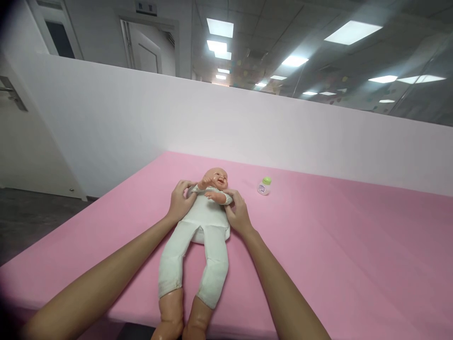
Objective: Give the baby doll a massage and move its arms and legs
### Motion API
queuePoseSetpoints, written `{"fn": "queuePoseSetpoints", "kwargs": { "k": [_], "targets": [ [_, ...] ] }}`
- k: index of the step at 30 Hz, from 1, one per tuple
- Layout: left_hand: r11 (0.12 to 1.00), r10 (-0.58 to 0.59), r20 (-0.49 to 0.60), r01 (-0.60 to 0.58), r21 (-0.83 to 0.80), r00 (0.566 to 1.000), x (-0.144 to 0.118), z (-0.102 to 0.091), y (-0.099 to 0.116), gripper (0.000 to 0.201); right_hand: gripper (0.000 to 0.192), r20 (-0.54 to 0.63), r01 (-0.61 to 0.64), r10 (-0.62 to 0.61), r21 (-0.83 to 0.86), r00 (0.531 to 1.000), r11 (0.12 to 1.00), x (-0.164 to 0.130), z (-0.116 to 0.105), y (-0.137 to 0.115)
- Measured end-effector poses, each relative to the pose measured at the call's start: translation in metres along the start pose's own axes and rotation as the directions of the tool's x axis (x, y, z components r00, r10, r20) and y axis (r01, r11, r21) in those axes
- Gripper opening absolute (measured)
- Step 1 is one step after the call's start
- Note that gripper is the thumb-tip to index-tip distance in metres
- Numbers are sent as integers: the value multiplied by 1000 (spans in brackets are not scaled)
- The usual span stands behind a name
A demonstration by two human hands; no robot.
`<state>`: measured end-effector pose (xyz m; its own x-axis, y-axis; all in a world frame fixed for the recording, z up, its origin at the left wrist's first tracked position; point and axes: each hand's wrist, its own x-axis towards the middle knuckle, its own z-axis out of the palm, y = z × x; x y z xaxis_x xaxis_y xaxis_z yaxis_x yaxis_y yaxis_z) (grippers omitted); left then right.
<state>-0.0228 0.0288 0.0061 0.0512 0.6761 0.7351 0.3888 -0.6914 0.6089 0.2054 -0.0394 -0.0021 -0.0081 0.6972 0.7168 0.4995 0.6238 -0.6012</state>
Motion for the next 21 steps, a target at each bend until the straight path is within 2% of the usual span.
{"fn": "queuePoseSetpoints", "kwargs": {
  "k": [3, 9, 15, 21],
  "targets": [
    [1000, -20, -12, 20, 10, 1000, 1, -1, 1, 28, 32, -32, -38, 38, 0, 999, 999, 0, 0, 0],
    [1000, -13, 51, 13, 3, 999, 1, -1, -1, 32, 35, 50, 58, -57, -28, 997, 998, 1, 0, 0],
    [999, -43, -2, 43, -10, 999, 1, -1, 3, 27, 29, -8, -48, 48, -23, 999, 999, 1, -1, -2],
    [1000, 12, 50, -11, -25, 999, 1, -2, 3, 40, 33, 53, 57, -56, -20, 997, 998, 2, -2, 1]
  ]
}}
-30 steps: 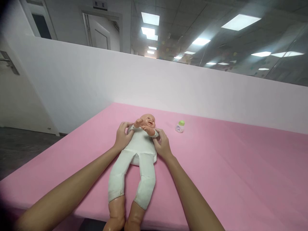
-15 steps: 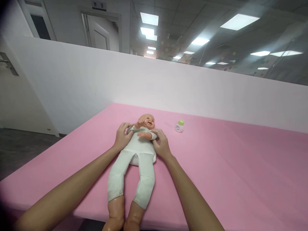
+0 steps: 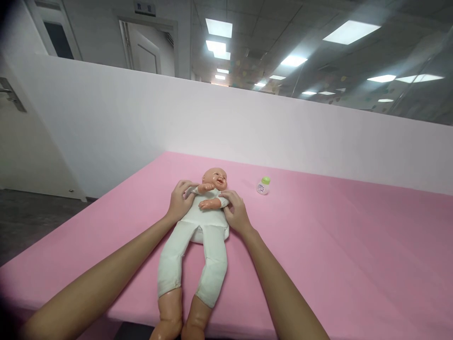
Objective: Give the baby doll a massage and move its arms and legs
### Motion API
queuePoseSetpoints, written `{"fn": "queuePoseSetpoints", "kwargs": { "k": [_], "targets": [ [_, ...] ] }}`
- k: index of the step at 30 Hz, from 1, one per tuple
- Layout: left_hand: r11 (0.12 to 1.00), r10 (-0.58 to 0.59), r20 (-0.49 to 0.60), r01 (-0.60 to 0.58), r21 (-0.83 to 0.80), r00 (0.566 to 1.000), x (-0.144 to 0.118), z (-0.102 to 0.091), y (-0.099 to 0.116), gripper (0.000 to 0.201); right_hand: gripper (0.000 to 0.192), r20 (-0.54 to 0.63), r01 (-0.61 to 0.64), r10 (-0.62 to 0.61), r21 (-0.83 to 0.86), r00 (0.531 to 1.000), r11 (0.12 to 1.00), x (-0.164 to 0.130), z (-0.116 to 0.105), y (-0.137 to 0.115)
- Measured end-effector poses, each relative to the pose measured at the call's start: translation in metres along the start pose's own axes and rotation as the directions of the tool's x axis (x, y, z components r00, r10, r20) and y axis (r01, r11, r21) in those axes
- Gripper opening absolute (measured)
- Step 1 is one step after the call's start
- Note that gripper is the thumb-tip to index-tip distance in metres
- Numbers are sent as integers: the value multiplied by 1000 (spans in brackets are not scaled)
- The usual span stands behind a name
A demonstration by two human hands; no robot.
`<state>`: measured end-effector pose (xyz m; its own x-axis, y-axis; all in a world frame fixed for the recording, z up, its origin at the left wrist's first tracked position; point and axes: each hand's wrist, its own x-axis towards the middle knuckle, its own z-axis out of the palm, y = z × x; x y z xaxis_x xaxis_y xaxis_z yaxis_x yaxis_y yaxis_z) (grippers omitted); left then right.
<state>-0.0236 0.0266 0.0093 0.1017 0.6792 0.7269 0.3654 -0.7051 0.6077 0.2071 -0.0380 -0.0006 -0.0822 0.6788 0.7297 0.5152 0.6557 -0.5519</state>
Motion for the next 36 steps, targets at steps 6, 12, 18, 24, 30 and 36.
{"fn": "queuePoseSetpoints", "kwargs": {
  "k": [6, 12, 18, 24, 30, 36],
  "targets": [
    [1000, 4, 2, -4, 25, 1000, 0, 0, 0, 38, 34, -7, -34, 34, 5, 999, 999, 0, -1, -3],
    [999, -1, 6, 1, 41, 1000, -1, 0, 1, 31, 37, -26, -74, 74, -5, 997, 997, -1, 0, -6],
    [999, -33, -28, 33, -2, 999, 1, -2, 1, 47, 47, -96, -100, 103, 35, 990, 994, -1, 0, -1],
    [999, 19, 13, -20, 50, 1000, 0, -1, -1, 41, 33, -37, 27, -29, -55, 999, 998, 0, 1, -3],
    [998, 11, -13, -10, 55, 1000, 0, 0, 0, 45, 36, -41, -12, 11, -28, 999, 1000, 0, 1, -6],
    [997, -1, 49, -3, 77, 999, 0, 2, -6, 47, 38, -17, 46, -47, -64, 999, 997, 0, 1, -3]
  ]
}}
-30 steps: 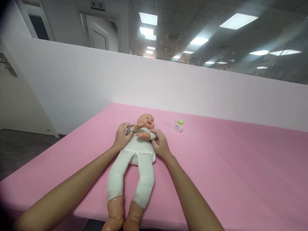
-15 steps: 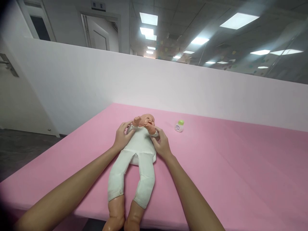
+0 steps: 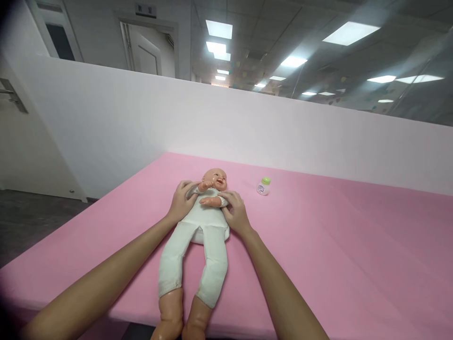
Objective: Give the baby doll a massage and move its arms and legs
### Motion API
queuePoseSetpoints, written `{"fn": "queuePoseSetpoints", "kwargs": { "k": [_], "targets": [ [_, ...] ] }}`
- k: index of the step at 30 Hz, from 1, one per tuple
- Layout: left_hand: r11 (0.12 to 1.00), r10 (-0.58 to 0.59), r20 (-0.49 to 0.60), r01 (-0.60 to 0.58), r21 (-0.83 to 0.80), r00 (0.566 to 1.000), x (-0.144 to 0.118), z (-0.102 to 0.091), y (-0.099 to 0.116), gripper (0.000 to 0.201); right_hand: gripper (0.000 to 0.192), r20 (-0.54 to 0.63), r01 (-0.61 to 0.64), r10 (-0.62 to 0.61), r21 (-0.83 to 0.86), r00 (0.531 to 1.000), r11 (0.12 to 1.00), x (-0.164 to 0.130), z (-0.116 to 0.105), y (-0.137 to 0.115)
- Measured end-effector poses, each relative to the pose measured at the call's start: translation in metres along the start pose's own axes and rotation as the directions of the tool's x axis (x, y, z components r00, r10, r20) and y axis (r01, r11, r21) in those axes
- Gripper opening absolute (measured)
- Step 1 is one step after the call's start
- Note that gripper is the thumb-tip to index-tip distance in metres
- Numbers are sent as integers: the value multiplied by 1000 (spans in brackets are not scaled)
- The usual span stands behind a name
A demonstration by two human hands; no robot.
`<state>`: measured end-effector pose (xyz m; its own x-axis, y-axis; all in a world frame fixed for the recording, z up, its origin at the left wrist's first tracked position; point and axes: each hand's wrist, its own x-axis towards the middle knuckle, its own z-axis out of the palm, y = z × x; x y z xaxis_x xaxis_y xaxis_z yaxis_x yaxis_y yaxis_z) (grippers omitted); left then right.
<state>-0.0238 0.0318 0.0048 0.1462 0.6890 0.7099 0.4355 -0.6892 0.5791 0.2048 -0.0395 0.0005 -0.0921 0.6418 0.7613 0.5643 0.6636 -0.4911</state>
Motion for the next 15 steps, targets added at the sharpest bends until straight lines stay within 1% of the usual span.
{"fn": "queuePoseSetpoints", "kwargs": {
  "k": [2, 8, 11, 15],
  "targets": [
    [1000, -11, 6, 11, -3, 1000, 0, 1, -3, 48, 38, 2, 0, 0, 0, 1000, 1000, 0, 0, 0],
    [999, -10, -25, 9, -32, 1000, 0, 1, -1, 47, 34, -29, -122, 123, 35, 992, 992, -2, 0, -2],
    [998, -18, -45, 15, -54, 999, 0, 1, 1, 45, 33, -15, -134, 135, 33, 991, 990, -2, 0, -2],
    [993, -69, -51, 63, -103, 996, -1, 2, 0, 41, 33, 26, -132, 131, 17, 991, 991, -2, 1, -2]
  ]
}}
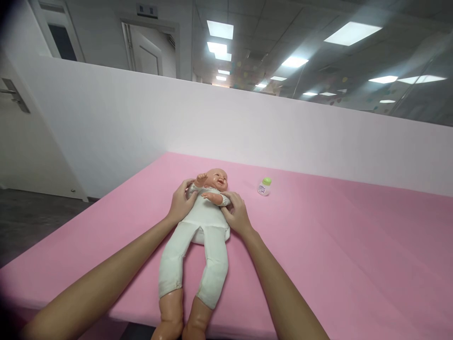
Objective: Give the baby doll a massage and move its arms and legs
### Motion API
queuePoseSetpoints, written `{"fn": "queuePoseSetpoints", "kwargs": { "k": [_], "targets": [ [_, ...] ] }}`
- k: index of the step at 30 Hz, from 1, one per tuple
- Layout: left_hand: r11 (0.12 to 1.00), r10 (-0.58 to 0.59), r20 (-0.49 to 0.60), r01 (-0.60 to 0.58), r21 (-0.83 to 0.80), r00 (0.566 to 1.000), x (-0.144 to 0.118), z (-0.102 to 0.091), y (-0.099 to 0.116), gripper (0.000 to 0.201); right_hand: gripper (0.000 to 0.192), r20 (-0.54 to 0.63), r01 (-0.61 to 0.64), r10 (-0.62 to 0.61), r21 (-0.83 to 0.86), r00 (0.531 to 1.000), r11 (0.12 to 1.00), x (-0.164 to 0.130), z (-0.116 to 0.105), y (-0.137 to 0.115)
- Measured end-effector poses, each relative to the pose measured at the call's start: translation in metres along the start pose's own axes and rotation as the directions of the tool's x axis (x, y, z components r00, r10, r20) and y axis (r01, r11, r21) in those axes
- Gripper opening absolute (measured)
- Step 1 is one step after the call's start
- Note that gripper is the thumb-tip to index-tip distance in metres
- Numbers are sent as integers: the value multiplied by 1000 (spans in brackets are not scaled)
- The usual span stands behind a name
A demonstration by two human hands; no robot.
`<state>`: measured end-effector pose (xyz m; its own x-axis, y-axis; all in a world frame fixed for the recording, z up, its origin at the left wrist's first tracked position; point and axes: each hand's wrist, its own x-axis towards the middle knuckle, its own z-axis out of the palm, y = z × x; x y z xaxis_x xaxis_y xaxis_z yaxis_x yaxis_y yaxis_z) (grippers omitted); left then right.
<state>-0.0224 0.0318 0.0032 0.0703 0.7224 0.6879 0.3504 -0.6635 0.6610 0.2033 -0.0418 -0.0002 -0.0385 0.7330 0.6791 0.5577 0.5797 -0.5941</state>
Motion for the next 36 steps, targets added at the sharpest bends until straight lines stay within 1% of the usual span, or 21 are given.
{"fn": "queuePoseSetpoints", "kwargs": {
  "k": [10, 16, 22, 29, 36],
  "targets": [
    [999, -25, 38, 27, -31, 999, -1, -1, 2, 34, 37, 6, 15, -15, -6, 1000, 1000, 1, -2, -2],
    [998, -32, 47, 34, -47, 998, -1, -1, 2, 33, 38, 11, 0, 0, -6, 1000, 1000, 1, -2, -4],
    [999, -24, 52, 26, -44, 998, -1, -1, 1, 31, 39, 4, 12, -12, 5, 1000, 1000, 1, -2, -2],
    [999, -15, 44, 17, -29, 999, -1, 0, -1, 32, 44, -5, 47, -47, 2, 999, 999, 1, -1, -3],
    [1000, -3, 44, 4, -28, 999, -1, 0, 0, 33, 42, -5, 43, -43, -4, 999, 999, 0, 0, -1]
  ]
}}
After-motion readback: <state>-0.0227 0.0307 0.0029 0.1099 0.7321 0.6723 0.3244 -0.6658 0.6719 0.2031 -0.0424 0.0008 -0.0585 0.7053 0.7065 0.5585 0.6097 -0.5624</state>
